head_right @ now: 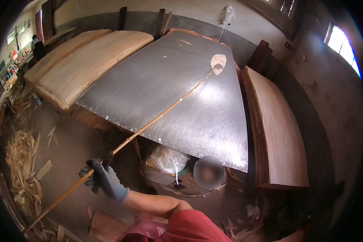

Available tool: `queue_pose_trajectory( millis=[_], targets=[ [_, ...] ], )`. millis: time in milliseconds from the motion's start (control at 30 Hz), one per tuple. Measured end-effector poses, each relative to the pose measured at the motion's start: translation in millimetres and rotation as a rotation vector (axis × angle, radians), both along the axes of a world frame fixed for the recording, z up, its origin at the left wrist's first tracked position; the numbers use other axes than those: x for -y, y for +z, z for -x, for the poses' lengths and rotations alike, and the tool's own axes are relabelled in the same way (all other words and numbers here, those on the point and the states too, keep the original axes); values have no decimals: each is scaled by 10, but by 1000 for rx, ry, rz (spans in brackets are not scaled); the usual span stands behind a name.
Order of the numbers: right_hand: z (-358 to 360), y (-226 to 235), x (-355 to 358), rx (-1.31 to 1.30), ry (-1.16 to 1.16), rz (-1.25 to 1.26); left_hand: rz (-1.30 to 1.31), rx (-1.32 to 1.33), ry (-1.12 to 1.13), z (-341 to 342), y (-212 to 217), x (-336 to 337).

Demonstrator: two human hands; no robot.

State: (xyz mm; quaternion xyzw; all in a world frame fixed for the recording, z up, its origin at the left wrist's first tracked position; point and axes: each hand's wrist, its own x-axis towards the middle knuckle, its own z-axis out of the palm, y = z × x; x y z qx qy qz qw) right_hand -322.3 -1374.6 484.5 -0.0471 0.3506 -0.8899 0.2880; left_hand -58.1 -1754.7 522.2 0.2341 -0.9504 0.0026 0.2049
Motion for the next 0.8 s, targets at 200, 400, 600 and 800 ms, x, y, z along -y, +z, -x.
queue_pose_trajectory(
  millis=[200,400,600,800],
  targets=[
    [-78,188,24,1,-21,52,26,11,-6,-24,112,87],
    [225,173,-136,-8,-80,6,61,25,-23,-158,167,212],
    [935,114,-650,43,-392,-5,105,51,-41,-245,212,455],
    [966,-218,-782,-6,-340,-100,104,60,-41,-235,193,544]
  ],
)
